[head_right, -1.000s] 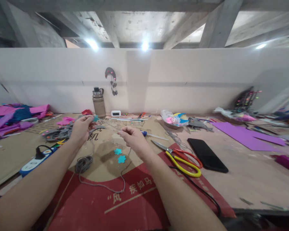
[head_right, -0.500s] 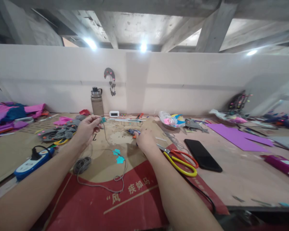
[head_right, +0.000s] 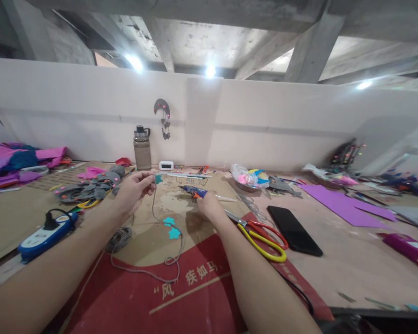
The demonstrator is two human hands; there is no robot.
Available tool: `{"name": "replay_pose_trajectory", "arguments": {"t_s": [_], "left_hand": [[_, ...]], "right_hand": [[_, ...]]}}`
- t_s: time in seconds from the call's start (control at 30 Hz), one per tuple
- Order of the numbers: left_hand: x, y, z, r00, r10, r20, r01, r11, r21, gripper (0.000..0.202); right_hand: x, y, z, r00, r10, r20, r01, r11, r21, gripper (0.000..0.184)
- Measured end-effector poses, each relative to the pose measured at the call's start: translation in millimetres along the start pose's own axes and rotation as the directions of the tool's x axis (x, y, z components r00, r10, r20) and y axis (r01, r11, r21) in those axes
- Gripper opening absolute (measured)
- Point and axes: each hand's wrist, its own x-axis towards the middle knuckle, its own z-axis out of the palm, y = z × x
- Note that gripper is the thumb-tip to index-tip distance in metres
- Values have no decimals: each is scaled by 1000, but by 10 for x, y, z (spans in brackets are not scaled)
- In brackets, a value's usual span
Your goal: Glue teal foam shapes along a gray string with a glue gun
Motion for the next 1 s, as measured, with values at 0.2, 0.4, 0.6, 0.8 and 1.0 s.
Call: {"name": "replay_pose_trajectory", "arguments": {"t_s": [0.2,0.4,0.6,0.8,1.0], "left_hand": [[33,11,-40,992,-128,-9,125,979,-164,19],[65,-3,-84,974,-221,-49,200,942,-270,11],[85,-42,-95,978,-209,-22,194,938,-286,13],[81,-57,-93,986,-164,-42,150,962,-228,17],[77,-58,-88,984,-144,-103,126,979,-159,21]], "right_hand": [[-232,-208,-167,934,-134,-330,254,901,353,38],[-431,-354,-238,945,-208,-254,328,632,702,31],[-639,-515,-278,912,-394,-117,318,498,807,24],[-684,-514,-215,900,-421,-114,364,580,729,27],[-677,-485,-177,891,-433,-139,417,657,628,22]]}}
